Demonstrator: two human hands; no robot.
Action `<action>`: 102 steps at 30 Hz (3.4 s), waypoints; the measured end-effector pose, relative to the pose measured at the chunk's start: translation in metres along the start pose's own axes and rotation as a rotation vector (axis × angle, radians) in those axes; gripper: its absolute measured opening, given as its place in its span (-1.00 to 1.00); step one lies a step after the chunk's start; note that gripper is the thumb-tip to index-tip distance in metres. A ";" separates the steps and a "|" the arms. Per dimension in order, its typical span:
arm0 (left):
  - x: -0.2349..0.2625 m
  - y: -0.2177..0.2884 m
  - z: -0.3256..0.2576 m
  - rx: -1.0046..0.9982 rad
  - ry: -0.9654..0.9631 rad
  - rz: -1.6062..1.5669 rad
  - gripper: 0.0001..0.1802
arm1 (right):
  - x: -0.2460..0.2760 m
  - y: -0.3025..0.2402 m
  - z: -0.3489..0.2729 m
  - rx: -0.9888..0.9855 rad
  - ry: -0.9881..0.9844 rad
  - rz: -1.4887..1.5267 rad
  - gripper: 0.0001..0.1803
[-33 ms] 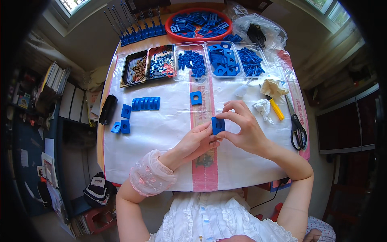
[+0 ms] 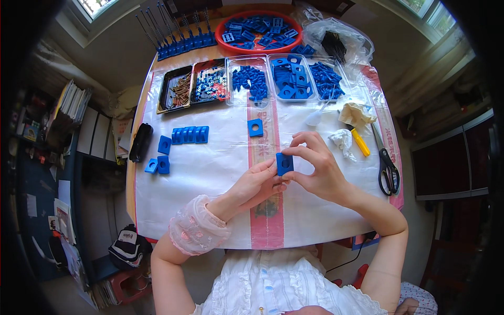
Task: Gluing small white circular inserts into blue plastic rectangular housings at a workstation.
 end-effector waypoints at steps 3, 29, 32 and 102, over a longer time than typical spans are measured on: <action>-0.001 0.000 0.000 0.001 -0.023 0.015 -0.61 | -0.002 0.000 -0.005 0.001 0.036 0.031 -0.55; -0.006 0.000 -0.004 0.044 -0.010 0.089 -0.65 | -0.011 0.005 -0.019 0.062 0.105 0.037 -0.49; -0.004 -0.001 -0.003 0.053 -0.007 0.086 -0.67 | -0.014 0.007 -0.020 0.064 0.112 0.030 -0.49; -0.004 -0.002 -0.004 0.065 0.049 0.075 -0.64 | -0.022 0.018 -0.024 0.077 0.158 0.147 -0.49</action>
Point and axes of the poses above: each hand's wrist, its own z-axis towards the middle knuckle, its own x-axis out of the back of the hand, y = z × x, the point moved 1 cm from there along z, towards the middle knuckle, and after that the axes turned 1 degree about -y, right-handed, at the moved point
